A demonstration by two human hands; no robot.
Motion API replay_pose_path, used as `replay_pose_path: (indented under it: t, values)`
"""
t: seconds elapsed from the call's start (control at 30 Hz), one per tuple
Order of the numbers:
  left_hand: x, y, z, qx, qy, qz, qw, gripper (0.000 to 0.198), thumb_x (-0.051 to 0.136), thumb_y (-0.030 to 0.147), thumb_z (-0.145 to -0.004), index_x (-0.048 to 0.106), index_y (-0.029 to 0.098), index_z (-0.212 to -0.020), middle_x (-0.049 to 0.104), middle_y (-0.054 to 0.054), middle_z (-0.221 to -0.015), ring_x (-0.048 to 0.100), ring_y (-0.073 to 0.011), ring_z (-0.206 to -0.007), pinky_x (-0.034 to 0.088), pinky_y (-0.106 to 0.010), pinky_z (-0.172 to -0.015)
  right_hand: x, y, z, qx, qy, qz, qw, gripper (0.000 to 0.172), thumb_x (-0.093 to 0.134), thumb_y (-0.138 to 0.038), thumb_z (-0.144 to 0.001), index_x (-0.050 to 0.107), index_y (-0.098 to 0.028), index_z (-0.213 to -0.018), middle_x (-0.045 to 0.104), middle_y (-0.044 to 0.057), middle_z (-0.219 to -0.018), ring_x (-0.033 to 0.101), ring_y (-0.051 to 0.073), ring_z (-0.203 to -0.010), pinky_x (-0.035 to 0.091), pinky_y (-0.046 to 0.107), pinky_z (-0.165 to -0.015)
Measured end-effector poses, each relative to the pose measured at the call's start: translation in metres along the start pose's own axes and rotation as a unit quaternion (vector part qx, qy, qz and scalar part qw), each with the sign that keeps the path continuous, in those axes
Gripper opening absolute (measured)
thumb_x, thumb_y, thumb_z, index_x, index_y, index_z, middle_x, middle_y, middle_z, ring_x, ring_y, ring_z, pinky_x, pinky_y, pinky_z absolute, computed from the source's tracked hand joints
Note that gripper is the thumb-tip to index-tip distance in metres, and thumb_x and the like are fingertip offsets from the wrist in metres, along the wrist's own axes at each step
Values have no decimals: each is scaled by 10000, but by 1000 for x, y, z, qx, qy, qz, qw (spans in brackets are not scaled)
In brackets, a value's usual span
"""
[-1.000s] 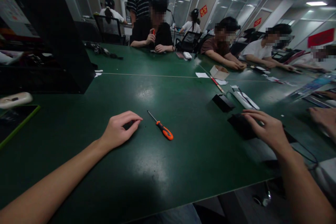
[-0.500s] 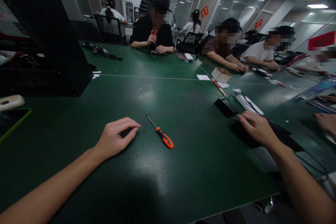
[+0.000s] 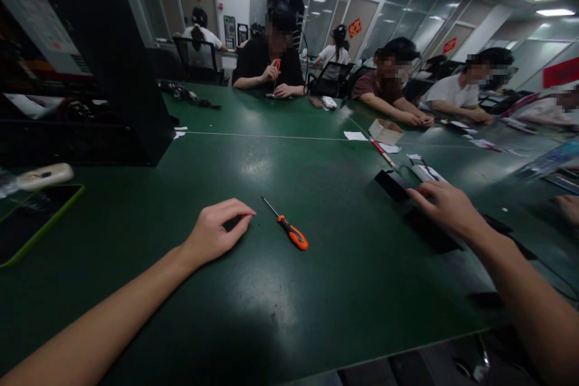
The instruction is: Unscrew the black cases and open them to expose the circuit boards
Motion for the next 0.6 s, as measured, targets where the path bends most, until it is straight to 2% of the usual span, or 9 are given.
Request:
replay_pose_path:
  t: [0.1,0.23,0.3,0.37,0.47,0.6]
  values:
    - [0,0,1,-4,1,1,1000,119,618,148,-933,735,167,-944,748,-54,-874,712,-161,-787,551,-266,-741,-1,-1,-21,32,-10,47,998,440,487,-592,-900,592,-165,-901,665,208,-981,616,308,-920,449,411,-824]
    - [1,-2,1,-9,-7,5,1000,131,604,153,-942,732,173,-950,745,-54,-880,709,-165,-798,553,-274,-749,11,-20,-46,46,-59,68,995,262,612,-438,-851,545,-188,-809,656,145,-760,610,251,-666,421,354,-632]
    - [2,-4,2,-16,-25,5,1000,143,590,162,-952,731,180,-967,743,-57,-909,709,-172,-831,556,-284,-774,17,-41,-53,33,-59,69,995,174,584,-354,-858,540,-186,-857,655,133,-772,608,243,-653,408,338,-608]
    - [4,-7,1,-31,-50,1,998,154,577,178,-965,725,189,-1007,741,-64,-965,709,-182,-886,562,-303,-816,21,-72,-58,-2,-48,55,997,124,538,-299,-875,531,-186,-928,663,138,-866,626,246,-722,436,341,-645]
    - [5,-12,1,-66,-75,-12,995,184,578,224,-970,693,191,-1111,722,-90,-1088,700,-213,-982,572,-355,-882,23,-131,-63,-82,-37,5,996,105,511,-268,-895,511,-208,-980,652,138,-1003,639,247,-837,488,354,-734]
    - [4,-17,1,-116,-57,-33,991,332,594,308,-965,608,184,-1273,634,-138,-1303,632,-273,-1180,545,-456,-995,25,-218,-60,-186,-29,-74,979,131,473,-274,-948,494,-230,-1070,635,113,-1128,626,232,-971,525,362,-852]
Point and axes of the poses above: each hand's wrist, its own z-axis away from the middle knuckle, its own x-axis out of the palm, y = z × x, the point moved 2 cm from there along -z, towards the middle knuckle
